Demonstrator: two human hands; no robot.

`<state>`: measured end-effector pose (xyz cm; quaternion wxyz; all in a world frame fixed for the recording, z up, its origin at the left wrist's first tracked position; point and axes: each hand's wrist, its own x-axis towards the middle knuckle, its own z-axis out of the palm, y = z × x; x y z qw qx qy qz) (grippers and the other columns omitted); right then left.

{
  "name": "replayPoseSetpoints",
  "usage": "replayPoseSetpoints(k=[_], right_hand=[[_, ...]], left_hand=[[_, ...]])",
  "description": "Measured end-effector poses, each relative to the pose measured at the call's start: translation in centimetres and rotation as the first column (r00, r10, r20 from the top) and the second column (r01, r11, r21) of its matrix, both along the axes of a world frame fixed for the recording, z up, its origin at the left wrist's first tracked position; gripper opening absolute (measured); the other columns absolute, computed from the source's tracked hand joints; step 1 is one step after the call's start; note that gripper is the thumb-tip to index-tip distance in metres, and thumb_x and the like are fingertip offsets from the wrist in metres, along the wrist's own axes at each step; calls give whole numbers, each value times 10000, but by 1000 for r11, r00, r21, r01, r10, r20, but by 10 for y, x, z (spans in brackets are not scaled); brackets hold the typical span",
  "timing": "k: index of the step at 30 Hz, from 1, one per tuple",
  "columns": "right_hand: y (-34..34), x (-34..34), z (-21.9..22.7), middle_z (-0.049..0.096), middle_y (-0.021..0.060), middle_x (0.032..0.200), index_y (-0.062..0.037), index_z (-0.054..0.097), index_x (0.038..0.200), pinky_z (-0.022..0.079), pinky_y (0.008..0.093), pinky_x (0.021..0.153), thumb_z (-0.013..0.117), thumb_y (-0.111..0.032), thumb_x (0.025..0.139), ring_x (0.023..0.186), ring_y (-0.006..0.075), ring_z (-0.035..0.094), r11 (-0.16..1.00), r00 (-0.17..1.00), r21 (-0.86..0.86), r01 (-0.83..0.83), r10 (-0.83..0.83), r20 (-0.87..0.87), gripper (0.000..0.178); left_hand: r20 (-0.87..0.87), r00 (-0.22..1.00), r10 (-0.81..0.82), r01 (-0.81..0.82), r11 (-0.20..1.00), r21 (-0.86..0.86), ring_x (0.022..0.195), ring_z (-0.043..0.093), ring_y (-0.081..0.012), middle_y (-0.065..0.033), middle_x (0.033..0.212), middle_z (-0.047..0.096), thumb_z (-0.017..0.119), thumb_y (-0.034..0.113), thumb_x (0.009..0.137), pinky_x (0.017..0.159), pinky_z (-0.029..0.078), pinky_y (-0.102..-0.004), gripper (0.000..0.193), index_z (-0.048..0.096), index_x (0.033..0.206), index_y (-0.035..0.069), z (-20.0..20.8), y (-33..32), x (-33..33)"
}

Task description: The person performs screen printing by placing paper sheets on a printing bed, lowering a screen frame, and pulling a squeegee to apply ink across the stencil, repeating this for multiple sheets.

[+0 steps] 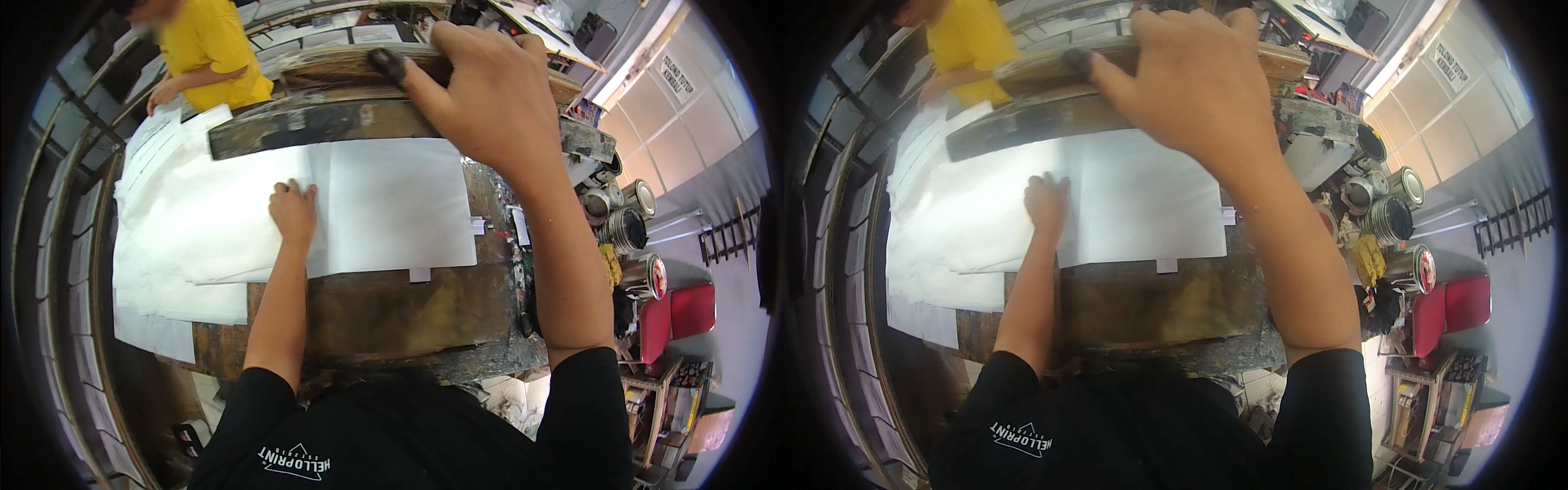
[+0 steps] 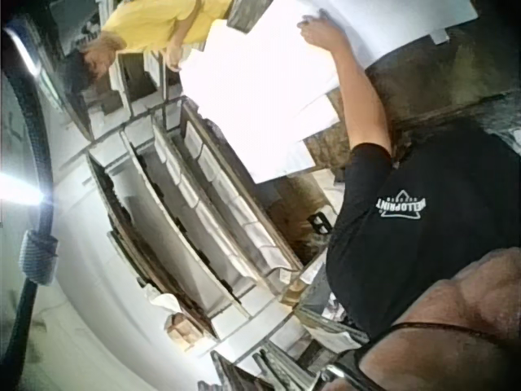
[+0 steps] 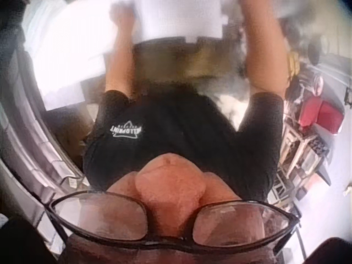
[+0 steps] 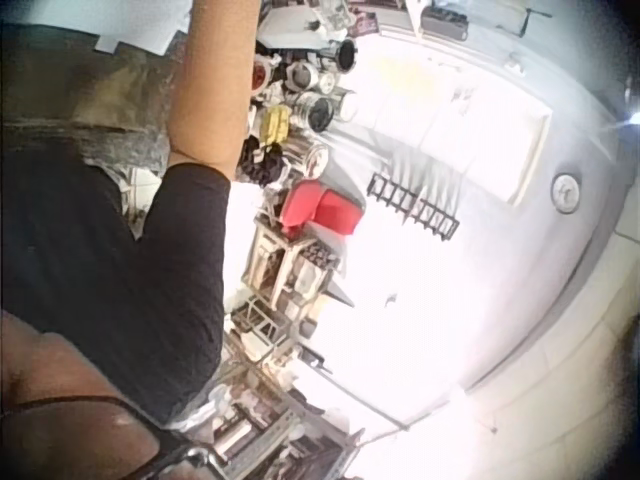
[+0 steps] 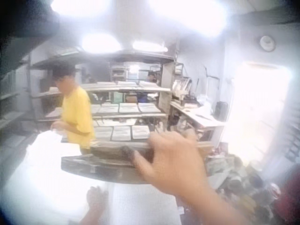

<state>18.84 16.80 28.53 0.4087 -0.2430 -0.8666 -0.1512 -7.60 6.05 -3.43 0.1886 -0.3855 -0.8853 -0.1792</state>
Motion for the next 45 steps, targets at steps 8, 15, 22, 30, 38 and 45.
replayPoseSetpoints(k=[8, 15, 22, 30, 38, 45], right_hand=[[-3, 6, 0, 714, 159, 914, -22, 715, 1017, 409, 493, 912, 680, -489, 977, 951, 372, 691, 999, 998, -51, -1, 4, 58, 470], [-6, 6, -7, 702, 159, 879, -25, 702, 973, 399, 482, 921, 662, -509, 1004, 897, 363, 677, 1000, 1000, -7, -26, 26, -2, 487], [-1, 5, -6, 700, 168, 856, -26, 700, 946, 398, 489, 924, 663, -520, 1007, 868, 375, 670, 999, 999, -4, -38, 38, -7, 499], [-3, 2, 1, 709, 160, 835, -60, 730, 941, 409, 516, 907, 668, -556, 988, 860, 370, 679, 1000, 999, 3, -13, 13, 29, 502], [-22, 16, 34, 662, 104, 724, -28, 694, 836, 447, 467, 922, 541, -515, 1071, 688, 247, 597, 956, 981, -294, -22, 77, 176, 562], [-27, 10, 39, 650, 83, 700, -39, 702, 834, 453, 464, 916, 527, -503, 1084, 663, 215, 575, 967, 985, -254, -13, 56, 164, 555]], left_hand=[[239, 939, -248, 172, 939, 299, 939, 744, -428, -203, 1006, 777, 649, 258, 1058, 819, 577, -530, 216, 765, 1052, 75, 38, -11, -34], [164, 984, -71, 52, 992, 114, 951, 729, -445, -222, 1007, 765, 642, 263, 1066, 846, 568, -513, 253, 730, 1074, 25, 70, -104, -117], [-43, 909, -414, 416, 907, 66, 1571, 378, -337, -140, 1613, 537, 698, 340, 1037, 1271, 263, -656, 490, 655, 1491, 160, 36, -90, -50], [132, 573, -809, 816, 548, -184, 1582, 362, -412, -166, 1716, 411, 522, 524, 1103, 1274, 187, -722, 661, 498, 1616, 110, -2, 10, 125], [113, 473, -874, 874, 449, -183, 1597, 323, -384, -167, 1734, 352, 558, 597, 1063, 1302, 120, -712, 783, 467, 1630, 64, -2, 66, 171], [163, 422, -892, 906, 411, -100, 1591, 330, -372, -188, 1725, 332, 673, 625, 978, 1309, 83, -726, 923, 440, 1630, 14, 6, 60, 183]])
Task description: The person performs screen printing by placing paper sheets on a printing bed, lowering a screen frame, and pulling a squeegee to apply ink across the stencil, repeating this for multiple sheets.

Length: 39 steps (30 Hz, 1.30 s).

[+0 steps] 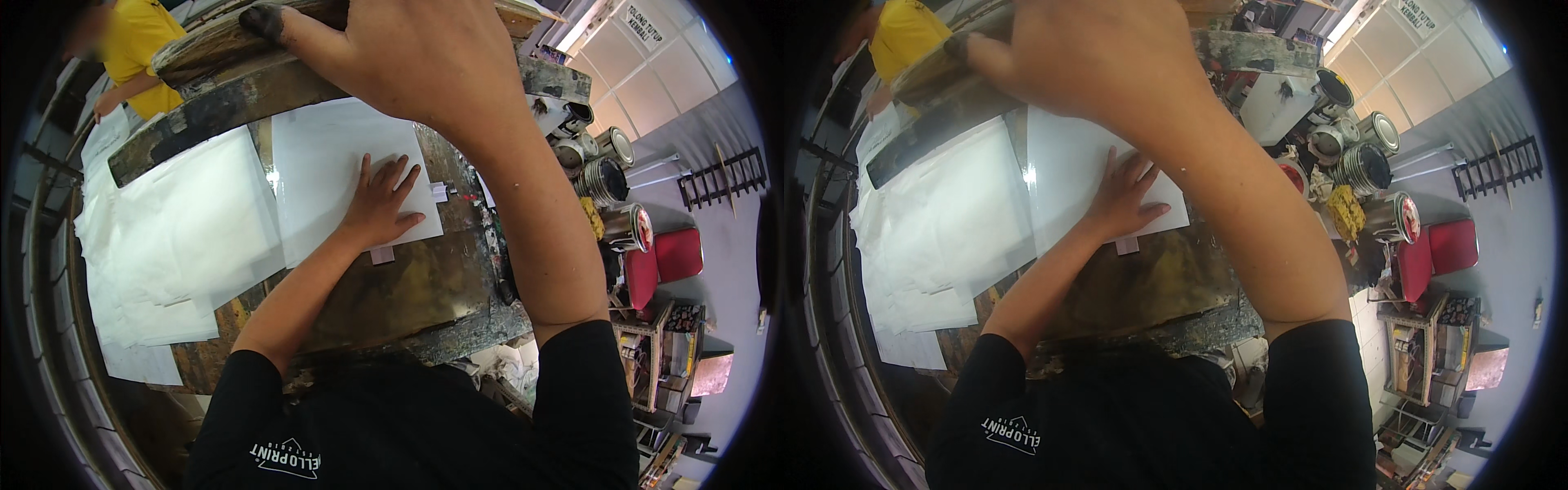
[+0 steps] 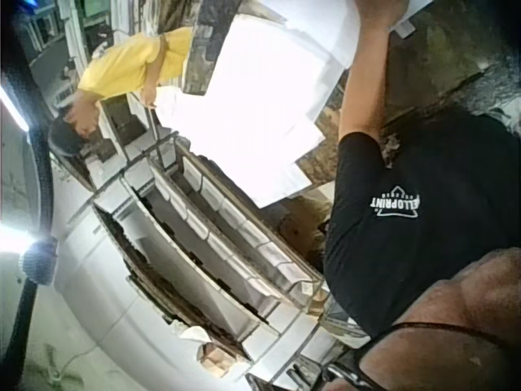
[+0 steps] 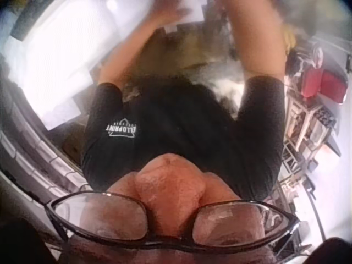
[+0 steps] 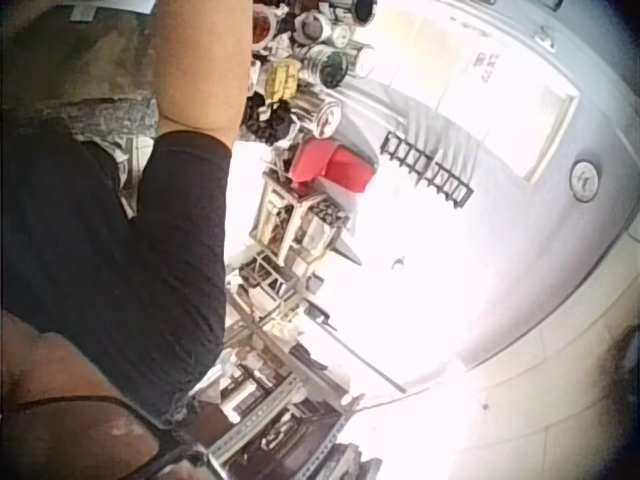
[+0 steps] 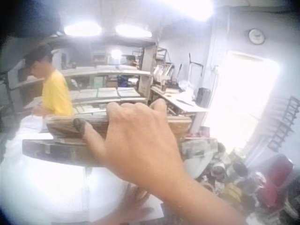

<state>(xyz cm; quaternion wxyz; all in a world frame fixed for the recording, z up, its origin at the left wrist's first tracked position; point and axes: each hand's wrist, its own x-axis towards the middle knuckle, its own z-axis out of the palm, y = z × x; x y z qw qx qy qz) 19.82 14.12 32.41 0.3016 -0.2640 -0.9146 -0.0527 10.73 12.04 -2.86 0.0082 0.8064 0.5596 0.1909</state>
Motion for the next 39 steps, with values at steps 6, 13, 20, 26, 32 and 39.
replayPoseSetpoints(k=[6, 13, 20, 26, 32, 39], right_hand=[[-5, 0, -5, 679, 108, 757, -28, 709, 860, 452, 474, 955, 540, -518, 1076, 711, 236, 620, 996, 996, -1, 86, -86, 14, 562], [22, -9, -28, 715, 131, 834, -58, 718, 920, 424, 499, 905, 647, -517, 1003, 822, 324, 677, 982, 996, 177, 63, -50, -75, 472], [-13, 31, -103, 642, 142, 995, -42, 621, 1089, 395, 517, 913, 738, -421, 937, 1027, 349, 625, 995, 995, 60, -78, 74, 73, 425], [-27, 46, -190, 586, 114, 1101, -71, 540, 1243, 377, 515, 953, 852, -147, 750, 1083, 330, 585, 974, 937, -204, -100, 161, 309, 588], [44, 2, -248, 588, 90, 1084, -96, 562, 1197, 372, 547, 996, 822, -86, 761, 1095, 315, 592, 998, 988, -64, -14, 23, 155, 507], [170, -90, -285, 604, 64, 1078, -123, 564, 1153, 387, 536, 1000, 791, -86, 797, 1104, 286, 604, 981, 987, 184, 59, -84, 135, 423]], left_hand=[[30, 1000, 5, -4, 1000, -7, 1586, 329, -392, -199, 1715, 339, 718, 649, 933, 1311, 67, -719, 981, 427, 1643, 39, 8, -5, 11], [637, 761, 120, -235, 967, 98, 1298, 656, -369, -198, 1473, 640, 922, 333, 877, 1126, 529, -535, 753, 565, 1481, 60, 66, -55, -33], [994, -42, 100, -212, 971, -107, 1125, 706, -195, -121, 1322, 700, 950, 89, 809, 983, 573, -314, 1040, 358, 1656, -28, 150, -195, -132], [774, 339, 534, -528, 789, -313, 1052, 706, -255, -138, 1194, 779, 1064, 383, 616, 993, 546, -407, 1114, 578, 1525, -40, 64, -231, -90], [352, 628, 694, -699, 702, -137, 1057, 477, -313, -48, 1026, 710, 999, 625, 524, 975, 419, -461, 1268, 580, 1557, 21, 14, -251, -95], [331, 674, 661, -697, 717, -14, 878, 500, -228, -19, 870, 618, 897, 801, 540, 927, 360, -431, 1301, 612, 1516, -10, 12, -246, -97]])
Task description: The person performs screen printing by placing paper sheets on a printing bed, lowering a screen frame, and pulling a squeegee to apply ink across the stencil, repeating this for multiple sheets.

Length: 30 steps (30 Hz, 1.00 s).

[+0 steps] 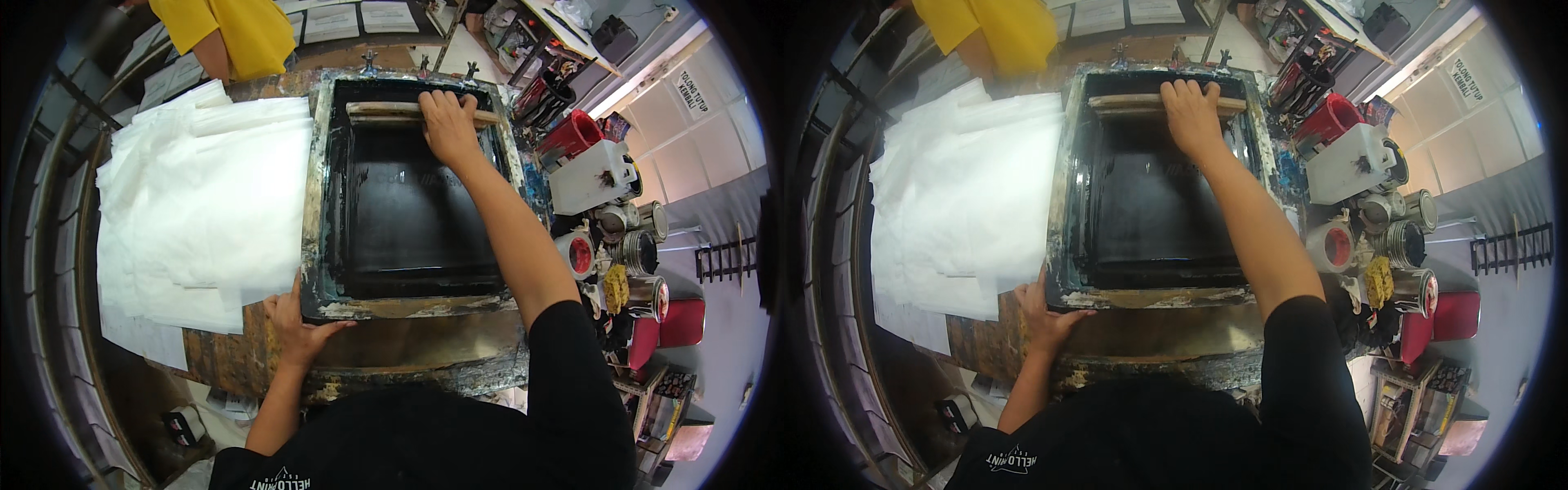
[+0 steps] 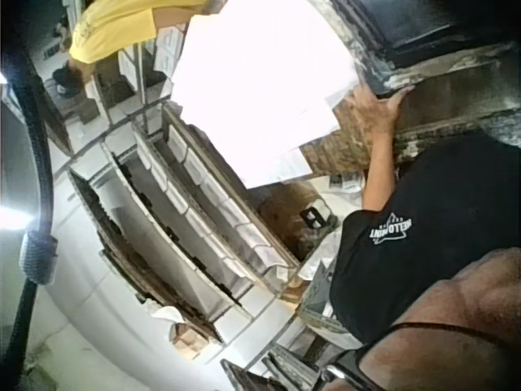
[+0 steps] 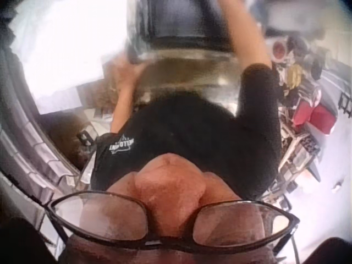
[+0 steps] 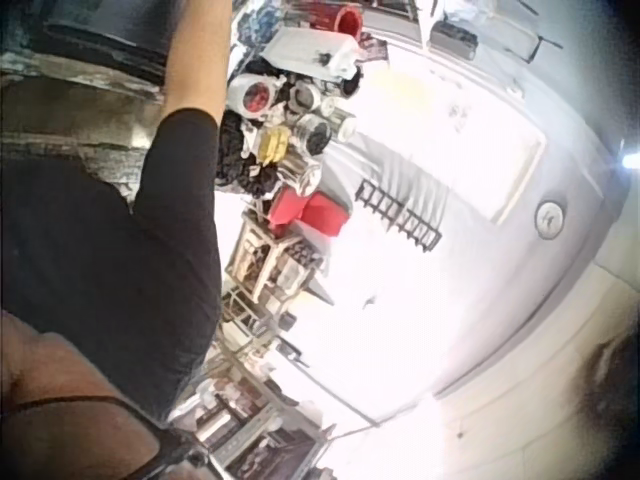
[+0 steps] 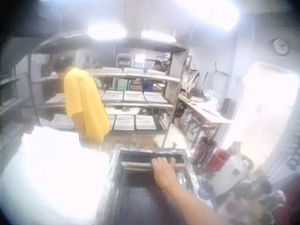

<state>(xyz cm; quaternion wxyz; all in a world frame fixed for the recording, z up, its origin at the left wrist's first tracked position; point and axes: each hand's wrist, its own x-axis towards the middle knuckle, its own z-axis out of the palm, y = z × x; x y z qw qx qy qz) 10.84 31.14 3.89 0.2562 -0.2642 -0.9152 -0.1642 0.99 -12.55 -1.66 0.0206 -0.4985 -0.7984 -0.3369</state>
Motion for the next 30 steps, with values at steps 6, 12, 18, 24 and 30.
replayPoseSetpoints(k=[6, 12, 18, 24, 30], right_hand=[[-19, 11, -16, 608, 45, 1066, -136, 563, 1139, 393, 546, 1002, 783, -92, 803, 1083, 275, 610, 999, 998, 13, 48, -48, 48, 405], [-137, 90, 10, 598, 66, 1064, -115, 563, 1149, 382, 559, 1032, 781, -98, 800, 1092, 289, 599, 989, 989, -145, 39, -17, 147, 411], [-234, 140, 38, 606, 64, 1035, -108, 587, 1092, 372, 569, 1001, 622, -27, 887, 1048, 278, 602, 958, 977, -286, 25, 36, 208, 223], [-203, 140, 38, 609, 68, 1035, -85, 568, 1148, 371, 564, 959, 748, -82, 829, 1054, 288, 603, 951, 984, -304, -60, 107, 140, 366], [-225, 145, 29, 566, 103, 1069, -69, 516, 1173, 357, 525, 948, 802, -82, 752, 1066, 309, 574, 901, 959, -433, 0, 123, 255, 509]], left_hand=[[-15, 1000, -5, 6, 1000, 30, 859, 509, -234, -24, 878, 641, 902, 777, 540, 907, 380, -428, 1300, 599, 1530, -10, -3, 0, -1], [5, 999, -31, 31, 995, 91, 839, 551, -248, -45, 913, 698, 918, 743, 571, 899, 389, -430, 1266, 589, 1535, -8, -1, 2, 1], [40, 999, 9, -12, 998, 66, 884, 565, -252, -49, 961, 693, 945, 710, 578, 956, 365, -431, 1209, 618, 1516, 20, 0, 0, 5], [-56, 996, 65, -68, 996, -59, 1075, 513, -261, -54, 1049, 556, 917, 782, 541, 1043, 291, -476, 1167, 708, 1441, 68, -1, -1, 4], [-76, 996, 54, -63, 990, -126, 1045, 517, -261, -51, 1028, 563, 939, 744, 521, 1042, 294, -466, 1179, 699, 1440, 46, -3, 0, 3]])
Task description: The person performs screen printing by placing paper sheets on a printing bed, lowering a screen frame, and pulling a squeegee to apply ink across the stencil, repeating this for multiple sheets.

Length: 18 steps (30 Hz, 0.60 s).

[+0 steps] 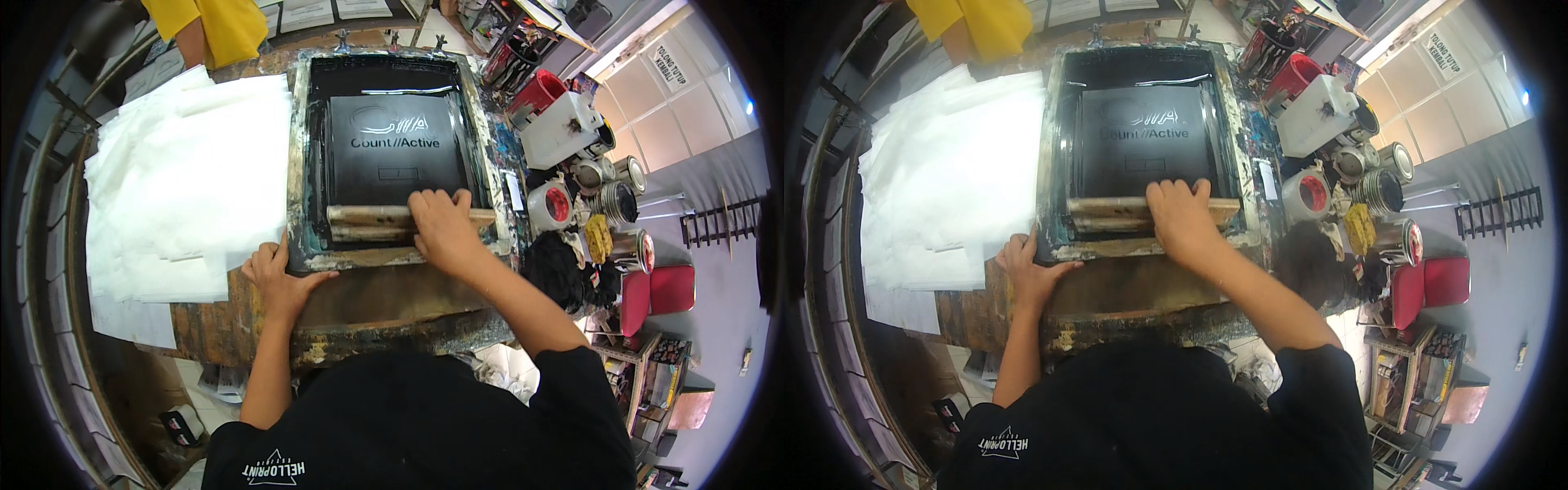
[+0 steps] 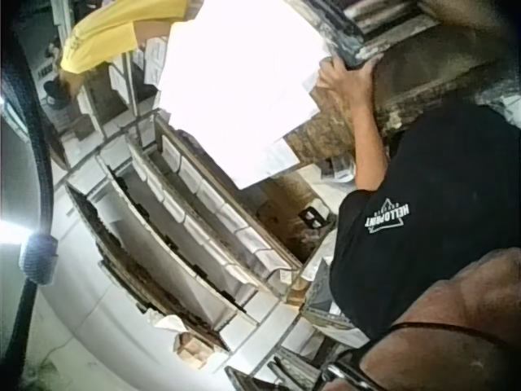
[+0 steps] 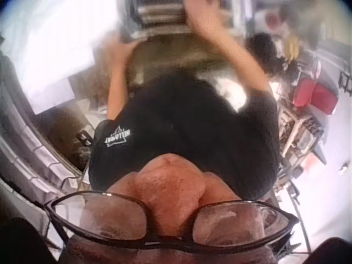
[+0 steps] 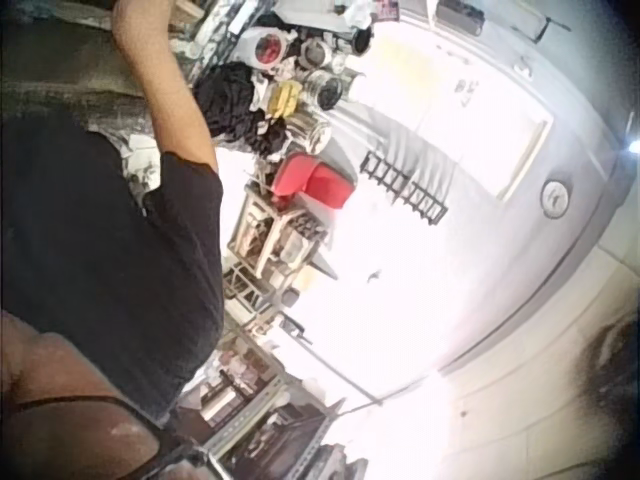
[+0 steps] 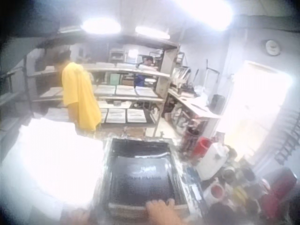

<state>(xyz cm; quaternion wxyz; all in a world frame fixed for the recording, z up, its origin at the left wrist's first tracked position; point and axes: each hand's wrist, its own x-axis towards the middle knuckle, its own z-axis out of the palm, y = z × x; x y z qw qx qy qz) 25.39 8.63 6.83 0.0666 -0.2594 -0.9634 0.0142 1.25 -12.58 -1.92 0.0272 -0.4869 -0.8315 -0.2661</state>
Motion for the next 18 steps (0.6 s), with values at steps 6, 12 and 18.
replayPoseSetpoints(k=[6, 12, 18], right_hand=[[41, -32, -21, 542, 76, 1036, -97, 541, 1100, 351, 550, 999, 749, -31, 759, 1053, 290, 565, 985, 996, 170, 35, -20, -92, 406], [151, -98, -37, 600, 63, 1096, -108, 551, 1142, 371, 565, 1003, 753, -61, 795, 1099, 286, 593, 943, 981, 323, 75, -12, -194, 405], [237, -141, -40, 640, 69, 1131, -106, 552, 1168, 370, 565, 1008, 806, -133, 808, 1119, 289, 619, 953, 992, 300, 54, -17, -124, 441]], left_hand=[[4, 999, -34, 34, 999, 32, 1034, 543, -269, -57, 1002, 589, 969, 682, 509, 1030, 313, -466, 1177, 691, 1436, 12, 2, -1, -2], [51, 999, -13, 14, 1000, -18, 1029, 540, -270, -65, 1003, 600, 959, 716, 495, 1024, 319, -457, 1202, 697, 1436, 15, 8, -2, -3], [67, 997, -22, 21, 1000, 13, 1016, 542, -260, -63, 986, 607, 925, 770, 516, 996, 345, -441, 1222, 694, 1450, 17, 10, -3, -4]])
